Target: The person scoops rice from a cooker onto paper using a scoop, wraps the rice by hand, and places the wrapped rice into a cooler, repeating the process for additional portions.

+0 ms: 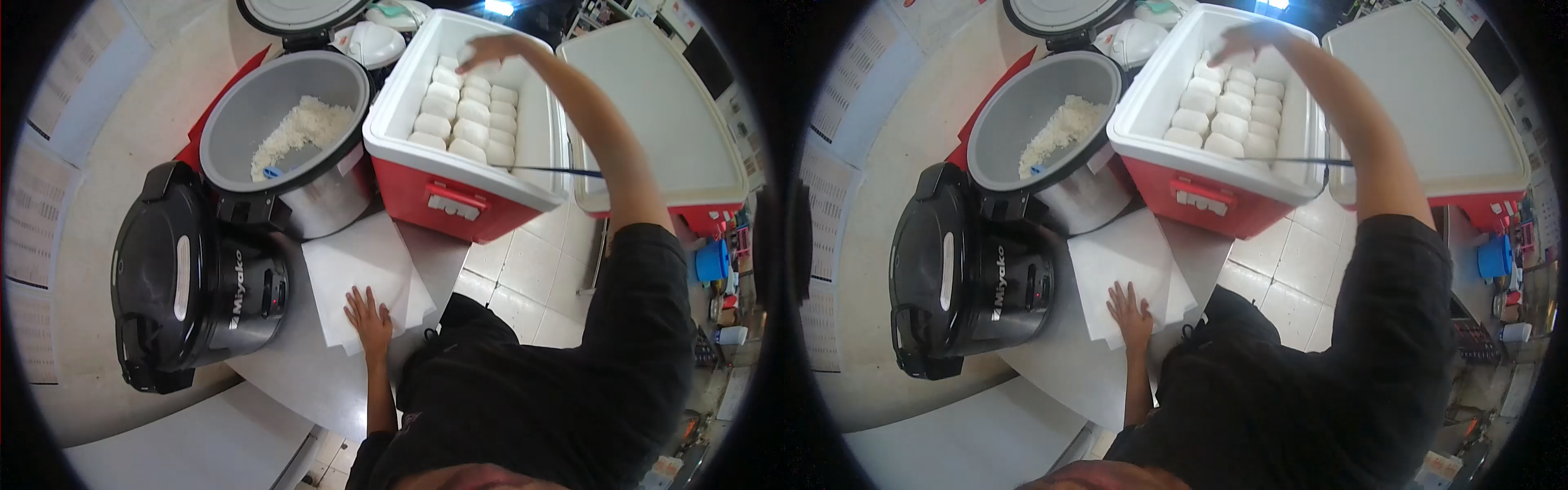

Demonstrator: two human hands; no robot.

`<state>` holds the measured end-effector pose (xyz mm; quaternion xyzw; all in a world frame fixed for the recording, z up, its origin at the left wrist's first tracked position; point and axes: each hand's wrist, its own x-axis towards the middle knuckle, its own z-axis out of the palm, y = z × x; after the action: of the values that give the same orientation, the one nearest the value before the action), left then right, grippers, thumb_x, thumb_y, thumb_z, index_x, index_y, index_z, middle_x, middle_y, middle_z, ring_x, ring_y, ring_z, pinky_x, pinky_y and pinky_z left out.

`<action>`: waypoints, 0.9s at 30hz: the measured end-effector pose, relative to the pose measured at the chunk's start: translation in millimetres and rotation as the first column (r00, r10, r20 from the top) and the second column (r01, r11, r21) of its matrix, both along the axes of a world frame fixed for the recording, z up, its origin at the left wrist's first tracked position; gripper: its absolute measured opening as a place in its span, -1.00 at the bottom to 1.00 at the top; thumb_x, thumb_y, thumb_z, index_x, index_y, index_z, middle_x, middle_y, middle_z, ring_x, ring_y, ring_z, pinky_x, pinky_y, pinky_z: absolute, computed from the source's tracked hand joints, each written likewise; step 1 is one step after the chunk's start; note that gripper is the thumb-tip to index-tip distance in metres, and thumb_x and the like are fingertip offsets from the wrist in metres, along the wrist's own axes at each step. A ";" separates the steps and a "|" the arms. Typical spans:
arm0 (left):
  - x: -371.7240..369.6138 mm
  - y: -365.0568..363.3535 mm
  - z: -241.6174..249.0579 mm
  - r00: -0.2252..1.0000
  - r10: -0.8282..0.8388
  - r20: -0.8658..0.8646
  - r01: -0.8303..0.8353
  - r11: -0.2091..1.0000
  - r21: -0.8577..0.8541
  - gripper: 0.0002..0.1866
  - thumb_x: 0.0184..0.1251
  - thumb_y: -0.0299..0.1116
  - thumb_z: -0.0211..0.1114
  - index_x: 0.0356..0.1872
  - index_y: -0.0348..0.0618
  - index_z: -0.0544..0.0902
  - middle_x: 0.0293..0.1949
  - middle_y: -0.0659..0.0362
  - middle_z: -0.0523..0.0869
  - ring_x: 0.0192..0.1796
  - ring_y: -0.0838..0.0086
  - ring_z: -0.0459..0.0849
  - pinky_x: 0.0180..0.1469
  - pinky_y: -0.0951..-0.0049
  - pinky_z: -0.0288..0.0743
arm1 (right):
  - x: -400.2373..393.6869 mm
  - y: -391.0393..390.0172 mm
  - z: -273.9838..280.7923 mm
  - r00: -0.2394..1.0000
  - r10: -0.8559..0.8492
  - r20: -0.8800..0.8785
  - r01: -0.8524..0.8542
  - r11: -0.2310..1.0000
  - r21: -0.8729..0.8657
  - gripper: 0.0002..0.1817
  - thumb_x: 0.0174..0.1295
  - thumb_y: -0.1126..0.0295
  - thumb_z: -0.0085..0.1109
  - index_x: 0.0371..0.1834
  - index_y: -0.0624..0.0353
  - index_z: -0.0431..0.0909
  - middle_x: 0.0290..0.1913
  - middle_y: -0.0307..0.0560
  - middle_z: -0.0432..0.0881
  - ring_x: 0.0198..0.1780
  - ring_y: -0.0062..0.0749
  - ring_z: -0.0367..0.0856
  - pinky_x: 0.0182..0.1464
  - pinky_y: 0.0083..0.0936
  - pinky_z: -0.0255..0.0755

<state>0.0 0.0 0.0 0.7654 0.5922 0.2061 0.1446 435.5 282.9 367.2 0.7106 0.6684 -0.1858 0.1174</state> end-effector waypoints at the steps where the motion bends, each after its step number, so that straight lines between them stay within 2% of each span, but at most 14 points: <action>1: -0.6 5.7 5.7 1.000 -0.002 -0.003 0.002 0.999 -0.049 -0.29 0.11 -0.47 0.16 0.37 -0.16 0.20 0.46 -0.10 -0.07 0.49 -0.04 -0.14 0.44 -0.10 -0.33 | 23.5 10.6 -28.9 0.999 -0.039 -0.034 0.044 0.985 0.166 0.25 -0.07 -0.51 0.01 0.39 0.43 0.00 0.39 0.27 0.16 0.32 0.05 0.29 0.22 -0.17 0.34; 3: -0.3 -27.2 20.3 1.000 0.006 -0.016 -0.009 0.977 -0.212 -0.30 0.10 -0.54 0.11 0.36 -0.17 0.21 0.45 -0.11 -0.02 0.50 -0.04 -0.16 0.44 -0.11 -0.35 | 42.7 26.5 -91.0 0.990 -0.032 0.137 0.034 0.999 -0.012 0.05 0.15 -0.38 -0.16 0.35 0.47 0.10 0.32 0.25 0.28 0.31 -0.04 0.30 0.26 -0.28 0.29; 5: 6.9 0.4 16.5 0.998 0.040 -0.053 -0.051 0.974 -0.219 -0.34 0.13 -0.56 0.08 0.35 -0.20 0.22 0.45 -0.12 -0.02 0.50 -0.02 -0.16 0.44 -0.09 -0.33 | 68.2 45.4 -119.3 0.995 -0.069 -0.078 0.078 0.988 0.132 0.03 0.21 -0.41 -0.30 0.22 0.55 0.26 0.26 0.37 0.33 0.30 0.04 0.32 0.34 -0.27 0.15; 7: 8.8 16.6 13.1 0.997 0.061 -0.043 -0.068 0.980 -0.187 -0.33 0.16 -0.45 0.14 0.36 -0.23 0.20 0.45 -0.13 -0.03 0.50 -0.02 -0.17 0.44 -0.09 -0.33 | 97.0 75.4 -178.1 0.996 -0.031 -0.087 0.037 0.996 0.079 -0.10 0.34 -0.29 -0.48 0.28 0.45 0.23 0.32 0.34 0.26 0.36 0.01 0.23 0.41 -0.29 0.00; 9: 16.0 23.9 14.0 0.996 0.088 -0.028 -0.092 0.980 -0.178 -0.31 0.19 -0.34 0.20 0.36 -0.27 0.19 0.45 -0.14 -0.04 0.50 -0.01 -0.17 0.44 -0.09 -0.33 | 83.5 60.0 -208.7 0.962 -0.151 -0.228 0.202 0.954 0.223 -0.13 0.35 -0.29 -0.51 0.29 0.37 0.24 0.37 0.32 0.18 0.41 -0.03 0.14 0.43 -0.31 -0.06; 10: 22.1 28.9 16.2 0.992 0.118 -0.034 -0.122 0.976 -0.181 -0.20 0.14 -0.19 0.26 0.37 -0.29 0.15 0.45 -0.14 -0.04 0.50 -0.01 -0.18 0.44 -0.11 -0.34 | 83.9 59.6 -184.4 0.926 -0.029 -0.376 0.053 0.997 0.054 -0.15 0.36 -0.27 -0.52 0.33 0.35 0.15 0.41 0.26 0.11 0.44 -0.07 0.07 0.44 -0.30 -0.10; 11: 25.2 31.3 17.0 0.988 0.146 -0.040 -0.151 0.970 -0.190 -0.09 0.10 -0.04 0.32 0.38 -0.31 0.11 0.45 -0.14 -0.05 0.50 -0.01 -0.19 0.43 -0.13 -0.34 | 80.6 56.7 -179.1 0.924 -0.033 -0.380 0.052 0.998 0.040 -0.15 0.36 -0.27 -0.52 0.33 0.35 0.15 0.41 0.26 0.11 0.44 -0.07 0.07 0.44 -0.30 -0.10; 14: 34.4 41.7 -2.7 0.977 0.196 -0.081 -0.208 0.962 -0.179 0.14 -0.05 0.19 0.36 0.40 -0.35 0.01 0.45 -0.16 -0.06 0.50 -0.04 -0.20 0.42 -0.16 -0.37 | 78.8 43.6 -166.4 0.924 -0.218 -0.315 0.207 0.976 -0.067 -0.17 0.36 -0.26 -0.49 0.40 0.27 -0.01 0.43 0.18 0.09 0.44 -0.06 0.05 0.44 -0.25 -0.10; 17: 42.7 56.4 8.8 0.977 0.202 -0.069 -0.211 0.963 -0.166 0.17 -0.06 0.19 0.37 0.41 -0.36 -0.05 0.44 -0.19 -0.07 0.50 -0.07 -0.20 0.41 -0.18 -0.37 | 76.0 45.0 -157.9 0.867 -0.342 -0.363 0.284 0.937 -0.205 -0.21 0.37 -0.25 -0.45 0.41 0.18 -0.06 0.44 0.14 0.06 0.45 -0.05 0.00 0.42 -0.19 -0.09; 20: 48.2 67.3 13.6 0.973 0.227 -0.046 -0.231 0.957 -0.176 0.17 -0.07 0.13 0.39 0.39 -0.42 -0.07 0.44 -0.22 -0.08 0.49 -0.07 -0.21 0.41 -0.18 -0.34 | 77.8 51.8 -157.1 0.867 -0.262 -0.425 0.150 0.949 -0.279 -0.14 0.34 -0.27 -0.45 0.39 0.31 -0.09 0.46 0.19 -0.06 0.48 0.00 -0.09 0.44 -0.14 -0.09; 23: 54.1 76.9 12.2 0.966 0.257 0.042 -0.250 0.960 -0.130 0.13 -0.07 0.01 0.44 0.37 -0.47 -0.04 0.43 -0.20 -0.04 0.49 -0.05 -0.16 0.43 -0.12 -0.27 | 69.1 47.8 -158.0 0.943 -0.185 -0.276 0.140 0.974 -0.177 -0.21 0.37 -0.23 -0.43 0.32 0.31 0.07 0.44 0.16 -0.01 0.48 0.02 -0.09 0.40 -0.09 -0.02; 24: 54.1 81.1 11.5 0.969 0.213 0.124 -0.199 0.973 -0.120 0.07 -0.06 -0.05 0.44 0.36 -0.47 0.03 0.41 -0.19 0.02 0.48 -0.03 -0.09 0.43 -0.07 -0.20 | 60.5 50.4 -142.4 0.999 0.042 -0.018 -0.043 0.995 -0.084 -0.32 0.39 -0.16 -0.39 0.24 0.26 0.19 0.34 0.16 0.17 0.36 -0.02 0.11 0.35 -0.16 0.07; 25: 54.4 83.5 10.7 0.964 0.170 0.202 -0.151 0.983 -0.108 0.01 -0.04 -0.12 0.44 0.34 -0.47 0.09 0.40 -0.18 0.08 0.47 -0.02 -0.02 0.43 -0.01 -0.13 | 52.6 55.9 -125.0 0.934 0.251 0.253 -0.248 0.968 -0.045 -0.42 0.42 -0.09 -0.36 0.15 0.21 0.32 0.24 0.15 0.36 0.24 -0.07 0.31 0.29 -0.23 0.16; 27: 56.8 86.7 15.6 0.963 0.184 0.196 -0.172 0.982 -0.080 -0.14 -0.01 -0.20 0.41 0.27 -0.45 0.21 0.32 -0.17 0.21 0.40 -0.01 0.11 0.39 0.03 -0.01 | 11.7 75.9 -47.0 0.861 0.460 0.218 -0.366 0.856 -0.364 -0.51 0.39 0.03 -0.25 -0.08 0.26 0.50 -0.09 0.06 0.61 0.01 -0.17 0.54 0.16 -0.35 0.34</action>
<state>56.8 86.7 15.6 0.6792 0.6469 0.2767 0.2090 447.2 358.9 320.2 0.5407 0.7434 -0.1497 0.3641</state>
